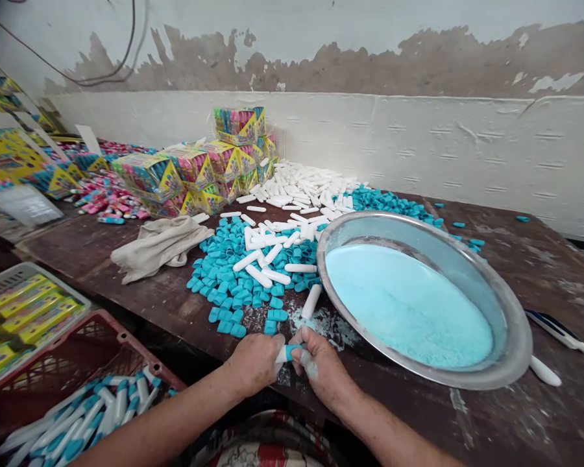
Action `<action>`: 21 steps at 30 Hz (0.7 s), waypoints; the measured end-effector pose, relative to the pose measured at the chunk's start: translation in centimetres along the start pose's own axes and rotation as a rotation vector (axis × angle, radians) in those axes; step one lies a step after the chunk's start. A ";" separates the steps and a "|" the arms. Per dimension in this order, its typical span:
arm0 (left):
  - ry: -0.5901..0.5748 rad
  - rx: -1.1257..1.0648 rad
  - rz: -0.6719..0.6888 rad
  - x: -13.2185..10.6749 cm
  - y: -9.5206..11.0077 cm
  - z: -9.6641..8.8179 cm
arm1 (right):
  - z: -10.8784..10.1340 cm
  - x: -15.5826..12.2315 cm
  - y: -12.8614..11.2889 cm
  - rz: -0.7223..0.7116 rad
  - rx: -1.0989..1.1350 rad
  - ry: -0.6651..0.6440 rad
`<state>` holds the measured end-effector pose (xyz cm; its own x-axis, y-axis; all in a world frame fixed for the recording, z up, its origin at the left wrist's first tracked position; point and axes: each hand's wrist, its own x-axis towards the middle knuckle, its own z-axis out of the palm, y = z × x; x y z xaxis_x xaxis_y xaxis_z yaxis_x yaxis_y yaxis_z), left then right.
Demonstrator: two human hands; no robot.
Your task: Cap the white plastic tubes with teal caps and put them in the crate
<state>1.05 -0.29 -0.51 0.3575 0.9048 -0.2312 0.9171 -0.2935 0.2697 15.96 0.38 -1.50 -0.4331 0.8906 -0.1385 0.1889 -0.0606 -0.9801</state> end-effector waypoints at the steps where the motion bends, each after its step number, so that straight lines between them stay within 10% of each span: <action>1: 0.002 -0.002 0.006 -0.1 0.0 0.0 | 0.1 -0.1 0.1 -0.003 0.009 -0.010; 10: 0.090 -0.123 -0.114 -4.3 -4.2 0.8 | 0.1 0.5 -1.8 -0.041 -0.284 -0.196; 21: 0.332 -0.415 -0.299 -5.3 -7.2 0.9 | 0.0 6.3 -2.3 -0.195 -1.191 -0.027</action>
<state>-7.34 -3.24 -2.05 -0.0403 0.9969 -0.0674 0.8002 0.0726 0.5953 12.78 6.10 -0.09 -0.5602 0.8281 -0.0195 0.8066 0.5399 -0.2407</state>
